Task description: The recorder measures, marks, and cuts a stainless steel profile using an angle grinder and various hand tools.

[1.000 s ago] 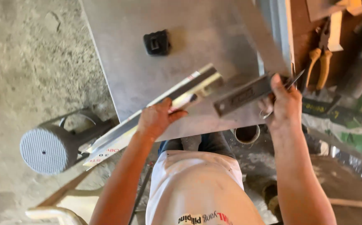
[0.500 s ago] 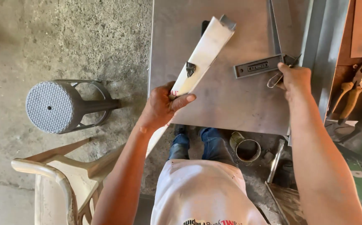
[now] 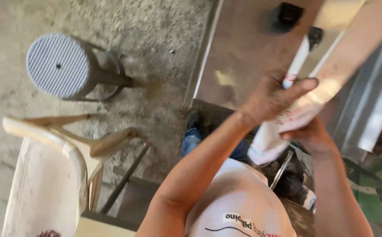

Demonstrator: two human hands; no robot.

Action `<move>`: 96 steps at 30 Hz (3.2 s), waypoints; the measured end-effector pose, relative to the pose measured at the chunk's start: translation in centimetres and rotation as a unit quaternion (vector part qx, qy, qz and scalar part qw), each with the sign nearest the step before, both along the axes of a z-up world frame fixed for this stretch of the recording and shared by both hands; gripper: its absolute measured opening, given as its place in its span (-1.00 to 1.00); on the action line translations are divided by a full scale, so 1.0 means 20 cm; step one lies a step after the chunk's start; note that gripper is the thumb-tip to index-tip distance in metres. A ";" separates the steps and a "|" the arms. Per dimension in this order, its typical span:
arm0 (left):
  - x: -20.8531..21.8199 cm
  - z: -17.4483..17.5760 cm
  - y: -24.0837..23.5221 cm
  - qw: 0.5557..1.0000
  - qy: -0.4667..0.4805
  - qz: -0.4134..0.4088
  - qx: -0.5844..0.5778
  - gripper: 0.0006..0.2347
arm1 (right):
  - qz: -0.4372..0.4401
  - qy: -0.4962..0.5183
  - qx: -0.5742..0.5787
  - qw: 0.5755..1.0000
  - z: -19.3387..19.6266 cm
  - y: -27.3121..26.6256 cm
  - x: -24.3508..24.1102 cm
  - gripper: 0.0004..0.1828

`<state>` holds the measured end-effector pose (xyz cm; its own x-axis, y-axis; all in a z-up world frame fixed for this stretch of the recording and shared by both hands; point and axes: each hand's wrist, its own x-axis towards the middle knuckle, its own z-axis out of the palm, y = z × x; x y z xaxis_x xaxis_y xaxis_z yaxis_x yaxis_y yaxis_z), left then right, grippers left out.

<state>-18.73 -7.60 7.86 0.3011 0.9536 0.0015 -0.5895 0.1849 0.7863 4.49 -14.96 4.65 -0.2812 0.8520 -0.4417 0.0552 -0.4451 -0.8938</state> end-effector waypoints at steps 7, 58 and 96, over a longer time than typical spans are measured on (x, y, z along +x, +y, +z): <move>-0.12 -0.22 -0.39 0.993 -0.066 0.018 -0.093 -0.35 | 0.037 -0.431 -0.086 0.897 0.04 -0.26 0.28 -0.27; -0.44 -0.89 -0.60 0.863 -0.249 0.266 -0.349 -0.02 | 0.259 -0.617 -0.030 0.742 -0.26 -0.09 -0.09 -0.42; -0.37 -0.92 -0.59 0.858 -0.214 0.322 -0.339 -0.09 | 0.318 -0.650 -0.131 0.678 -0.28 -0.02 -0.13 -0.33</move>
